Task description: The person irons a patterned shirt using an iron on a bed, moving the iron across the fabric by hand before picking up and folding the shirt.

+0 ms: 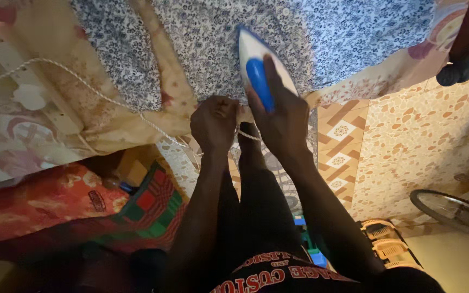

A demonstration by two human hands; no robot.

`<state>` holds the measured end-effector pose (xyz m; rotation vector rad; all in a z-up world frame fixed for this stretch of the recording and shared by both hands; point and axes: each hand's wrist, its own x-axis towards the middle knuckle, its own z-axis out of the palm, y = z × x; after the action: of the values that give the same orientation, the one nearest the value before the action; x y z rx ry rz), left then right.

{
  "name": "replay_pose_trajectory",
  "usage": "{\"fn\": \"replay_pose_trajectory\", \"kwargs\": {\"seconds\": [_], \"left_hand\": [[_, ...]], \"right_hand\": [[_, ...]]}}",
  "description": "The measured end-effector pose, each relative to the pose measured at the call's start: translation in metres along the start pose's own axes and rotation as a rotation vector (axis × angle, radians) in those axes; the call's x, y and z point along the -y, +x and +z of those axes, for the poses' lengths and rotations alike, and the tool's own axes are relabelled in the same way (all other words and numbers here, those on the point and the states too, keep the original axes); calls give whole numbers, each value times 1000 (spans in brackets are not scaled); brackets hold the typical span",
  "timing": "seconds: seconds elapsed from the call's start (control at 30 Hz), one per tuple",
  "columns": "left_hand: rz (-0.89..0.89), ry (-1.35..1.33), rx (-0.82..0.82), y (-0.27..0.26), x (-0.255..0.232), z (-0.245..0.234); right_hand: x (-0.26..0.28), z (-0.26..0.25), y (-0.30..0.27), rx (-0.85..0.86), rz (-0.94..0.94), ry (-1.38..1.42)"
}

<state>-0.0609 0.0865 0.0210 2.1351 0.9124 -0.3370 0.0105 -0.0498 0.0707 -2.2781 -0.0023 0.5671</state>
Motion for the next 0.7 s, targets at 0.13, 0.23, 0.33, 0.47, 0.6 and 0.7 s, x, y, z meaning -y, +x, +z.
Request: {"fn": "replay_pose_trajectory", "kwargs": {"seconds": [0.13, 0.23, 0.33, 0.47, 0.6, 0.7], "left_hand": [[-62, -83, -81, 1, 7, -7], [-99, -2, -242, 5, 15, -7], [-103, -151, -266, 9, 25, -10], [-37, -381, -241, 5, 31, -13], [-82, -281, -208, 8, 37, -15], [-81, -288, -211, 8, 43, -16]], "right_hand": [[1, -1, -21, 37, -36, -113], [3, 4, -20, -13, -98, -108], [6, 14, -6, -30, -61, -28], [7, 14, -15, 97, -86, -101], [8, 4, -31, 228, -75, -113], [15, 17, -20, 181, -63, -149]]}}
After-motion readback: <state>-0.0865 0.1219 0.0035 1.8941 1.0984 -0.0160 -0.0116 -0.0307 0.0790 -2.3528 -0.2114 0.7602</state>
